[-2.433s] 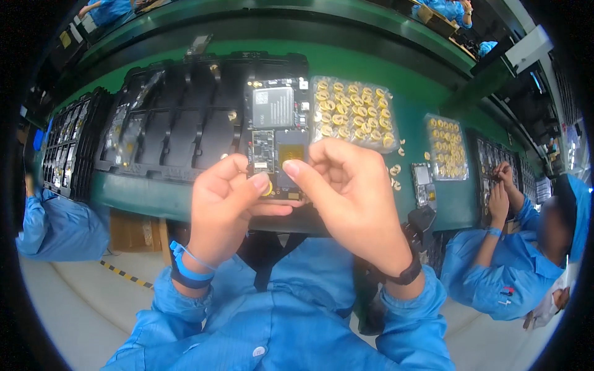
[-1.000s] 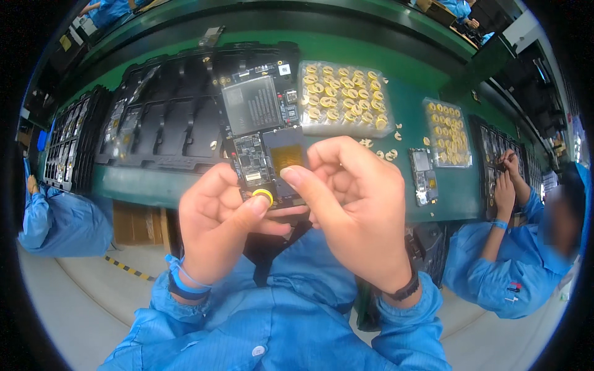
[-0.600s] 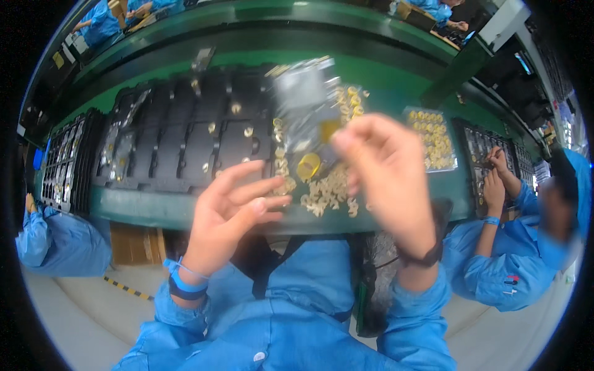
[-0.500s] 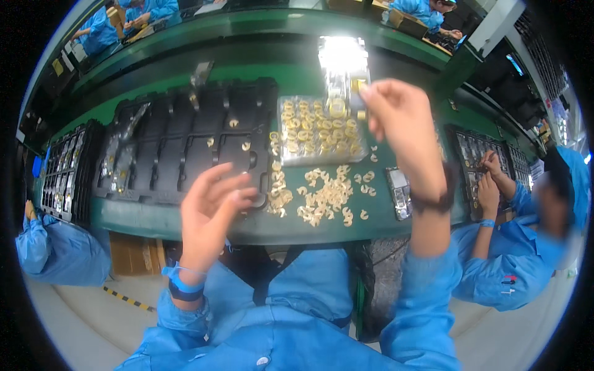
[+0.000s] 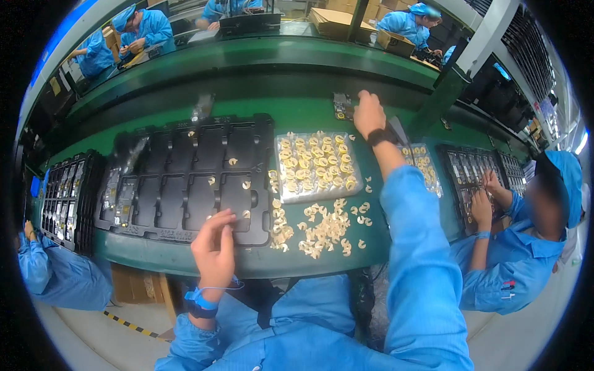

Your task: Assembling small electronic components onto a circuit board on a production line.

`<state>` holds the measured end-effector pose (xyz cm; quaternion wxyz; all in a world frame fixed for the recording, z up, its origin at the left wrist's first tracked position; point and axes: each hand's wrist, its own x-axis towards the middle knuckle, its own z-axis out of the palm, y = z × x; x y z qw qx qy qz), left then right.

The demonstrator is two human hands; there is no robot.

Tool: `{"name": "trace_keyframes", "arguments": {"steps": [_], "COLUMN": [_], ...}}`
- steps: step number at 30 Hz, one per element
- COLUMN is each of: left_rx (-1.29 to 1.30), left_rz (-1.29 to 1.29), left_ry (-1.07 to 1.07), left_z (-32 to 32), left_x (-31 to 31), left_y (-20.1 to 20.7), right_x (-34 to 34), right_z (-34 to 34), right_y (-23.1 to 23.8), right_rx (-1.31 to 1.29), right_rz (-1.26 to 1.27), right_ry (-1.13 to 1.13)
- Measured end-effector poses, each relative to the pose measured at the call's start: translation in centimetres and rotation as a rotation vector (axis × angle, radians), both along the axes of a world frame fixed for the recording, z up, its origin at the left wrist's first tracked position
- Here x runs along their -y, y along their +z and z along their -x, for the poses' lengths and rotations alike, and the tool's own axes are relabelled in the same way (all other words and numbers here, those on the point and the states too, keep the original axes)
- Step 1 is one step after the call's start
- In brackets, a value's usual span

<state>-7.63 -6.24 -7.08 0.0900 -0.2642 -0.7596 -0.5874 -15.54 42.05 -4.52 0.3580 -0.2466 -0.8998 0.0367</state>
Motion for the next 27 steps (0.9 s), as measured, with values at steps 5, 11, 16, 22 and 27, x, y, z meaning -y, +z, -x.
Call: {"name": "trace_keyframes", "arguments": {"steps": [5, 11, 16, 22, 27], "left_rx": [0.041, 0.035, -0.238, 0.153, 0.368], "left_rz": [-0.072, -0.041, 0.085, -0.075, -0.24], "left_ry": [-0.016, -0.066, -0.134, -0.28, -0.289], "left_z": [0.1, -0.2, -3.4, -6.5, -6.5], "left_x": [0.0, -0.2, 1.7, 3.1, -0.4], "left_y": [-0.4, 0.6, 5.4, 8.2, 9.6], "right_x": [10.9, 13.3, 13.6, 16.3, 22.2], "right_z": [-8.8, -12.5, -12.2, -14.3, -19.6], "right_y": [7.5, 6.0, 5.2, 6.7, 10.6], "right_rx": [0.269, 0.303, 0.326, 0.077, 0.185], "right_rz": [0.53, 0.154, 0.035, 0.092, 0.826], "right_ry": [0.686, 0.695, 0.68, 0.695, 1.07]}}
